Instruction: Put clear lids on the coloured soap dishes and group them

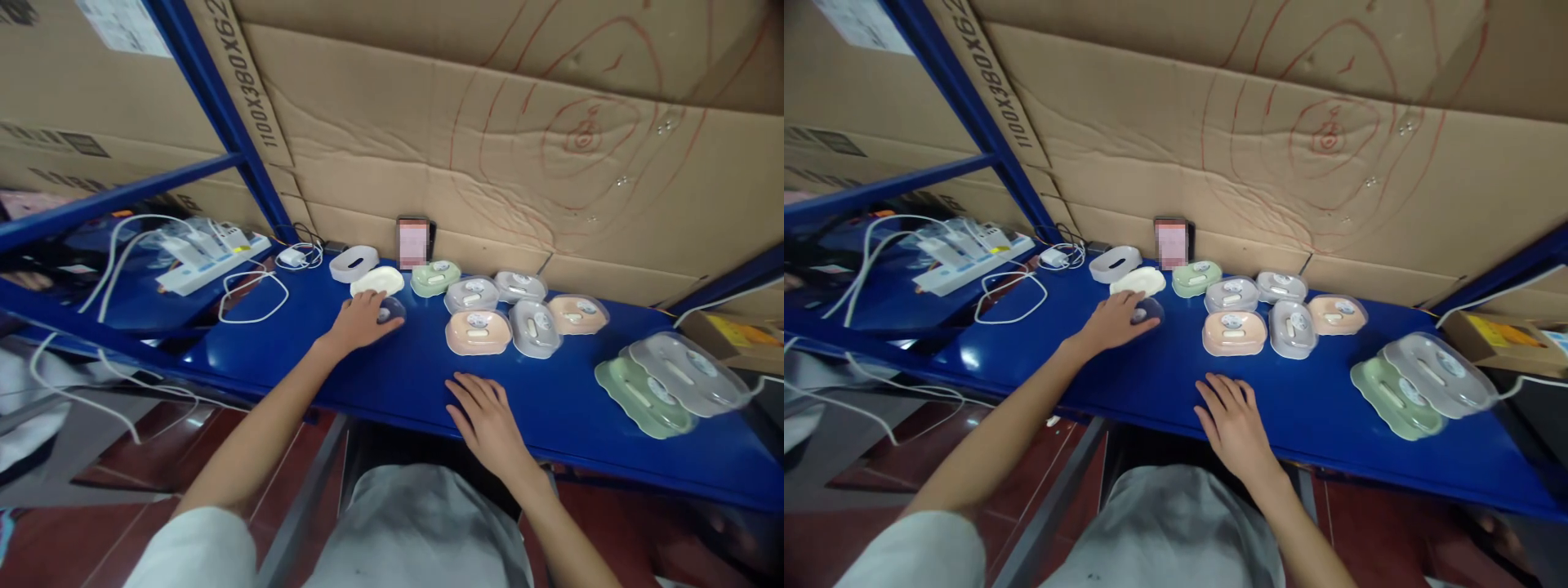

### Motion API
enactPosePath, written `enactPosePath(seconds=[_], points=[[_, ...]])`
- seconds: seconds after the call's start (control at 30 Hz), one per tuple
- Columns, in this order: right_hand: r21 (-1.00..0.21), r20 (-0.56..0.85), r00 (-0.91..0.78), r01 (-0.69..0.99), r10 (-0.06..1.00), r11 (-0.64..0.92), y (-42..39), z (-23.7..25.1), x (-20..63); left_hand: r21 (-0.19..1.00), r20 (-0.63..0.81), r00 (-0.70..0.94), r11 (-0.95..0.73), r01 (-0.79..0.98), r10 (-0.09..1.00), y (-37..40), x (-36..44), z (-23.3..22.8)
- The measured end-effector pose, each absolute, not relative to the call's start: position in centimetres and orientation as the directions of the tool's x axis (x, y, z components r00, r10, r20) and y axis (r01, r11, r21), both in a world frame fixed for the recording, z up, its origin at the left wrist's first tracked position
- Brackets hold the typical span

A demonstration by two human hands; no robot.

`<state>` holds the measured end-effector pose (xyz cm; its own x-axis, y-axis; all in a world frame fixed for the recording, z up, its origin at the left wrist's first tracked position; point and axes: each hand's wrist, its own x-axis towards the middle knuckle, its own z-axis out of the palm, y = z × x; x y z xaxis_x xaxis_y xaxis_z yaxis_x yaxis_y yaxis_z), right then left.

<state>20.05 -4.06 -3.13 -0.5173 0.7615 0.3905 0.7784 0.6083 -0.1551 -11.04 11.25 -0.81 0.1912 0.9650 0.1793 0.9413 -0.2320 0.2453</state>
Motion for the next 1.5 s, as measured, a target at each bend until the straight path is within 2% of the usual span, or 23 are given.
enactPosePath(seconds=[0.1,0.2,0.33,0.53,0.8,0.97,1.07,1.17,1.23,1.37,1.5], points=[[-0.171,0.366,-0.563,0.742,0.741,0.648,-3.9,-2.8,19.8,0.269,0.156,0.326,-0.357,0.894,0.932,5.9,-11.4,-1.4],[-0.16,0.335,-0.648,0.676,0.684,0.72,-3.1,-2.2,18.2,0.362,0.207,0.424,-0.471,0.804,0.882,1.3,-11.3,-1.7],[-0.183,0.296,-0.744,0.571,0.599,0.8,-1.6,-2.1,15.4,0.469,0.251,0.399,-0.471,0.747,0.882,-0.8,-10.6,-1.7],[-0.225,0.359,-0.631,0.657,0.688,0.72,-1.0,-2.8,14.9,0.538,0.316,0.3,-0.43,0.725,0.9,0.8,-11.0,-1.8],[-0.295,0.446,-0.375,0.795,0.813,0.529,-2.6,-4.0,17.3,0.509,0.355,0.194,-0.363,0.781,0.914,1.0,-14.7,-2.8],[-0.245,0.482,-0.291,0.861,0.826,0.446,-2.8,-4.0,16.6,0.492,0.361,0.224,-0.389,0.779,0.905,0.4,-15.8,-2.0],[-0.176,0.458,-0.395,0.838,0.796,0.517,-2.5,-3.5,14.9,0.406,0.379,0.163,-0.323,0.855,0.911,4.1,-16.3,-0.6],[-0.099,0.373,-0.612,0.72,0.697,0.686,-2.0,-3.0,12.8,0.38,0.369,0.056,-0.206,0.902,0.928,10.3,-17.0,0.5],[-0.075,0.33,-0.694,0.657,0.64,0.75,-1.5,-2.8,11.4,0.37,0.326,0.023,-0.15,0.917,0.945,13.9,-17.4,0.7],[-0.09,0.336,-0.7,0.643,0.631,0.761,-0.3,-2.9,9.4,0.368,0.297,0.005,-0.119,0.922,0.955,15.4,-18.9,0.1],[-0.14,0.408,-0.628,0.675,0.663,0.725,0.8,-3.4,8.1,0.387,0.375,-0.038,-0.119,0.914,0.926,9.7,-22.1,-1.1]])
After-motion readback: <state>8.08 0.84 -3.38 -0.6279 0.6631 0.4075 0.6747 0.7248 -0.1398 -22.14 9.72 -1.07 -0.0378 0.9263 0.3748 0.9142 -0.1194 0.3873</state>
